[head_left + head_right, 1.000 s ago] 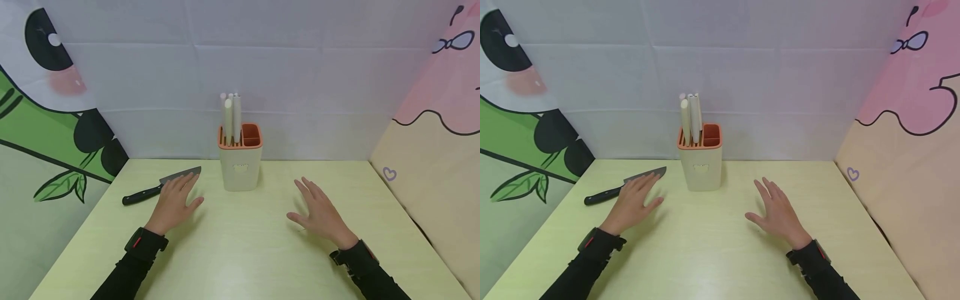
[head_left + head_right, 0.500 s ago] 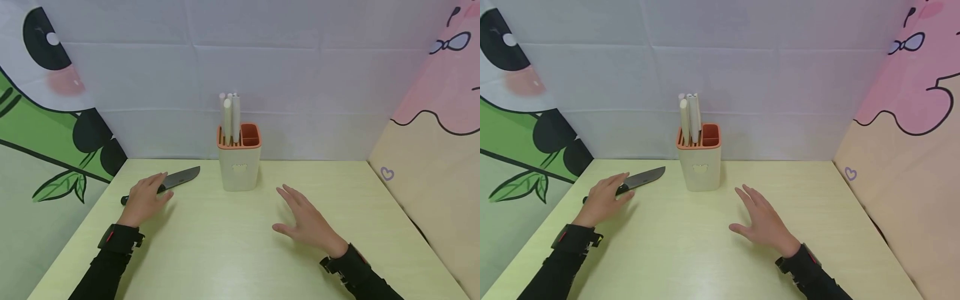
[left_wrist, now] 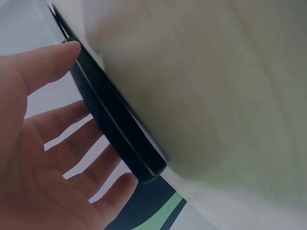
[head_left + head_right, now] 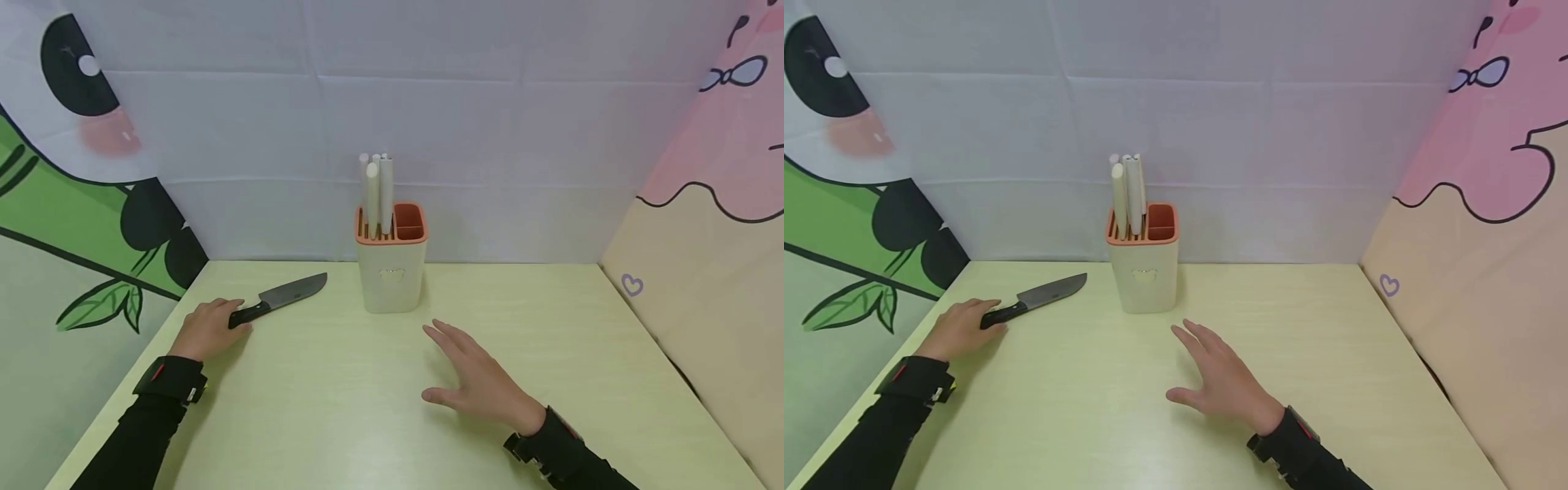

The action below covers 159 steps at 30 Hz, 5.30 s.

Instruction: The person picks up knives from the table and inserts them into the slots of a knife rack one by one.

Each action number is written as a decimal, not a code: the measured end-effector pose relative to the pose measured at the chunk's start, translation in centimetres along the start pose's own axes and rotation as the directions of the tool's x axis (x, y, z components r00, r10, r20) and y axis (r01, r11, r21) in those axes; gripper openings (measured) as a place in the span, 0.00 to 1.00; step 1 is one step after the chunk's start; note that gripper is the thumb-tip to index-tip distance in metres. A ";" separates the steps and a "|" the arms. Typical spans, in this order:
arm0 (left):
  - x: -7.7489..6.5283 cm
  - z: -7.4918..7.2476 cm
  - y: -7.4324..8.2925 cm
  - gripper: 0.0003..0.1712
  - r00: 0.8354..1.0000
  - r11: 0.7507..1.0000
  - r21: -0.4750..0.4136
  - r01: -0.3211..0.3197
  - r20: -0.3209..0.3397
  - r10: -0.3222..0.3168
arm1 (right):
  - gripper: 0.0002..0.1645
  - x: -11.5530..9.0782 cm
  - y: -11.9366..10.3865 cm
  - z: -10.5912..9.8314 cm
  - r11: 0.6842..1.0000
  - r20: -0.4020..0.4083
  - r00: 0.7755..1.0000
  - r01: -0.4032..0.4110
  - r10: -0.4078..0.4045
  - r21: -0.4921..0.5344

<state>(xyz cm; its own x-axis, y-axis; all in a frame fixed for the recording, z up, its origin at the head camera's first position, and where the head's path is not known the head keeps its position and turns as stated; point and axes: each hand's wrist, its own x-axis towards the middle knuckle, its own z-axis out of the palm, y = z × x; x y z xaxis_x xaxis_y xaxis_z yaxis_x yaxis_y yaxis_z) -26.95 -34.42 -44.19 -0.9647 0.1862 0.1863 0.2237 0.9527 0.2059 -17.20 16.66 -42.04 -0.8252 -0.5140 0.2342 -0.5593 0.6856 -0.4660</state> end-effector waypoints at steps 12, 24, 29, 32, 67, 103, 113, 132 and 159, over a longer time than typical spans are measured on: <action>1.0 0.6 -1.3 0.28 0.997 0.999 -0.003 -0.043 0.063 0.043 | 0.58 -0.3 0.2 0.4 1.000 0.013 1.000 0.003 -0.003 -0.013; 1.2 -0.1 -0.9 0.20 0.995 0.995 0.009 -0.095 0.040 0.094 | 0.58 -0.7 1.0 0.5 0.999 0.033 0.998 -0.045 0.045 -0.006; 0.7 -0.1 -0.7 0.20 0.995 0.995 0.007 -0.097 0.022 0.097 | 0.58 -0.8 1.4 0.1 0.994 0.044 0.994 -0.100 0.098 0.032; 0.0 -0.7 0.1 0.20 0.994 0.994 -0.002 -0.109 0.008 0.109 | 0.58 -0.8 1.9 -0.1 0.993 0.039 0.993 -0.110 0.108 0.049; -3.7 0.2 13.6 0.20 0.910 0.910 0.012 -0.414 0.007 0.414 | 0.55 -1.6 7.7 -3.5 0.954 -0.072 0.968 -0.220 0.239 0.203; 2.0 6.3 26.8 0.15 0.877 0.877 0.043 -0.479 0.004 0.480 | 0.54 0.0 11.2 -5.4 0.960 -0.068 0.980 -0.166 0.185 0.225; 2.2 6.0 26.8 0.15 0.881 0.881 0.023 -0.473 0.022 0.473 | 0.53 -0.1 10.8 -5.3 0.958 -0.068 0.981 -0.159 0.180 0.237; 4.0 2.0 21.6 0.20 0.974 0.916 -0.334 -0.225 -0.090 0.206 | 0.45 4.8 6.0 -3.8 0.991 -0.024 0.998 0.065 -0.063 0.121; 4.9 1.6 19.8 0.28 0.991 0.721 -0.691 -0.045 -0.124 -0.056 | 0.29 9.7 0.6 2.7 0.966 0.291 0.948 0.188 -0.130 -0.179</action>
<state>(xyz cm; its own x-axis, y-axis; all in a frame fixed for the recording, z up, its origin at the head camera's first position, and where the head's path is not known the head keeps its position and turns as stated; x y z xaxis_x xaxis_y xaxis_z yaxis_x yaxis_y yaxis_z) -27.52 -14.29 -40.76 -0.9511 0.1011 0.2918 0.3012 0.5125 0.8041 -25.34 10.73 -42.32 -0.6863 -0.7265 0.0341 -0.7091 0.6580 -0.2533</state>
